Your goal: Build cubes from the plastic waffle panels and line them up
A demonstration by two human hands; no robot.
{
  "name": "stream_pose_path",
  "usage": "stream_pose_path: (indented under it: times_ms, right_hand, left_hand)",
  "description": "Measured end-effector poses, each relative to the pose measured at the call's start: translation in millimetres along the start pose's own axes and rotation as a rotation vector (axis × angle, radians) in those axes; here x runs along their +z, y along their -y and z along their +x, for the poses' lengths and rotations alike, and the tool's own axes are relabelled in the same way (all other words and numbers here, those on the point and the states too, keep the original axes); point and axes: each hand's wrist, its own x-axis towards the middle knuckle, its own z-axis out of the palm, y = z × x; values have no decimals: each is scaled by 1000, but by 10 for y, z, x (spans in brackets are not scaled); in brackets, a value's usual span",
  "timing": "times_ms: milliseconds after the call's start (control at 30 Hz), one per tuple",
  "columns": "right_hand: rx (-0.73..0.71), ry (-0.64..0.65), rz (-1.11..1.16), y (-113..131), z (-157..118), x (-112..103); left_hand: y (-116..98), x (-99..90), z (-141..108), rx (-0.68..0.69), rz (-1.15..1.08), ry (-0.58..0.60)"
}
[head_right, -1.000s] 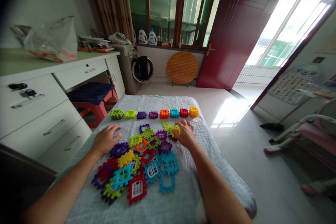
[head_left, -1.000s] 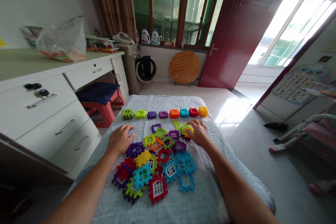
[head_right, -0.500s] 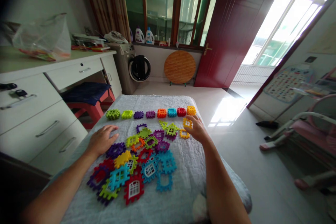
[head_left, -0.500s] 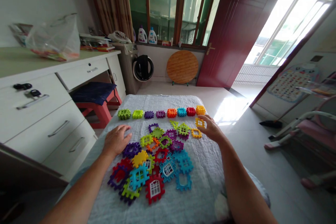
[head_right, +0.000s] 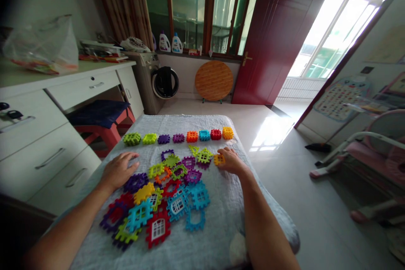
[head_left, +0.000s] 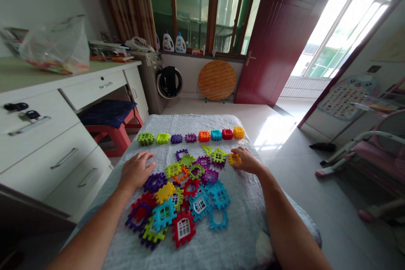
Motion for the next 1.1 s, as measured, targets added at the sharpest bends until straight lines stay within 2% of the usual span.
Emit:
stream_pose_path:
  times_ms: [233,367,567,667,867,1100]
  right_hand:
    - [33,25,-47,84,20,8]
    - [35,-2,-88,57,99,-145]
    - [114,-181,-112,-288,572,-625]
    - [149,-169,-114,-475,869,-737]
    - [162,-67,-137,-674,1223,-684]
    - [176,-25,-129,-763,1294,-575]
  left_hand:
    - [-20,-24,-1,7,-1,-3]
    - [-1,-14,8,28,-3,7]
    - [24,12,4,30,-9,-3]
    - [27,21,4,27,-12,-1]
    - [17,4,6,23,-21,-14]
    - [12,-2,0,10,-35,-12]
